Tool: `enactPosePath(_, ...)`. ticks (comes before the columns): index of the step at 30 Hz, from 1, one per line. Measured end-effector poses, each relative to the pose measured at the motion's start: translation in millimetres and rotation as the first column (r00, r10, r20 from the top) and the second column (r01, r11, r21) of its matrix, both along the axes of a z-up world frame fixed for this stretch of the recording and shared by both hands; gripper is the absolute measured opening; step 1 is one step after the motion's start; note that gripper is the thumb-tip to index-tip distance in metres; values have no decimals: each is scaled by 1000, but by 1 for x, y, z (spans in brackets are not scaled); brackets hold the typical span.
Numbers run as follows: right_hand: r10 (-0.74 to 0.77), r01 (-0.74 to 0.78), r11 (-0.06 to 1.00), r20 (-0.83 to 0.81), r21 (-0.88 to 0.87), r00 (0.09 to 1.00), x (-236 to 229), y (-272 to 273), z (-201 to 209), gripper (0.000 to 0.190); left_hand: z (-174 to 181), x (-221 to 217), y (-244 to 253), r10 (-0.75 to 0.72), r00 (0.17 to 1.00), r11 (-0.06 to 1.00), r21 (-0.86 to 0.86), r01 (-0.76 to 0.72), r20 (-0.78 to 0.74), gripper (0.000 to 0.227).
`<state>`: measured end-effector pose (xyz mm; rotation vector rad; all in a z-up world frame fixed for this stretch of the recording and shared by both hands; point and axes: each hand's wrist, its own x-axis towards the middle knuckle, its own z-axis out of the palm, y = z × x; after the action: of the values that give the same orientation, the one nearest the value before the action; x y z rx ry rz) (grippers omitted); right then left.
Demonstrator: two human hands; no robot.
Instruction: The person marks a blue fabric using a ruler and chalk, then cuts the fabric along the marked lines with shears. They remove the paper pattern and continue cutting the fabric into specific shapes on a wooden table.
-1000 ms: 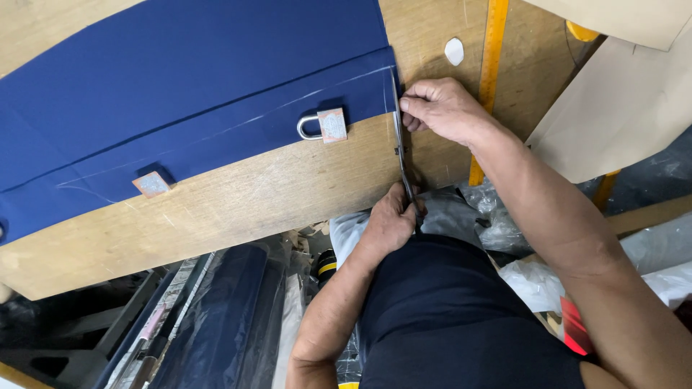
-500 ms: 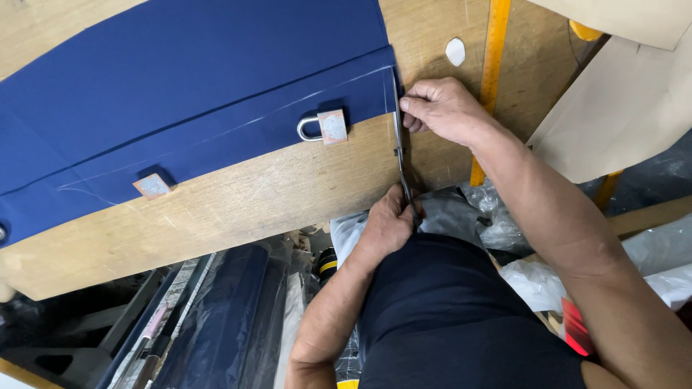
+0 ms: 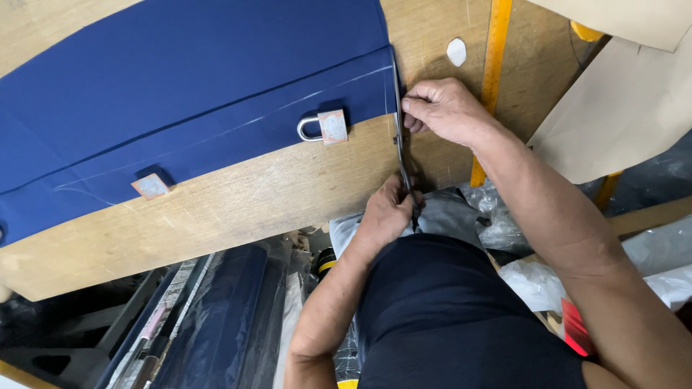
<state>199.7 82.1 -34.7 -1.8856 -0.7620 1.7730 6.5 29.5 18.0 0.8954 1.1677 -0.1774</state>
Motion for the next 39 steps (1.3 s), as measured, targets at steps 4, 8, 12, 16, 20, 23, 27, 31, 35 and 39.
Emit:
enactPosePath(4,14,-14,1000,-9,7,1000,2,1,1,19,1,4,14,-14,1000,1000,15,14,1,32)
enactPosePath(8,27,-27,999,-4,26,1000,2,2,3,20,-15,0,8,-54,998,995,81,56,-33,32)
enactPosePath(12,16,-15,1000,-10,19,1000,2,0,1,19,-12,0,8,-66,997,996,51,68,-38,35)
enactPosePath(16,35,-35,999,-18,22,999,4,-1,-3,19,-9,3,11,-72,997,996,40,74,-37,33)
enactPosePath(20,29,-29,1000,-25,11,999,5,2,5,18,-25,4,-6,-11,1000,1000,18,10,5,23)
enactPosePath(23,20,-20,1000,-20,15,1000,5,1,10,17,-14,-1,-1,-32,999,998,52,32,10,24)
enactPosePath(27,31,3,969,134,-248,991,2,35,58,13,17,-13,33,-390,919,921,-35,388,-56,42)
enactPosePath(31,188,-146,981,451,-126,872,19,25,54,11,39,-47,21,-503,862,864,-18,503,-68,32)
enactPosePath(35,96,-417,871,742,260,664,15,-3,35,18,37,-90,-19,-513,842,839,113,533,-164,26)
enactPosePath(39,258,-459,868,614,193,746,-24,-2,33,38,39,-114,-44,-504,815,842,47,537,-288,20)
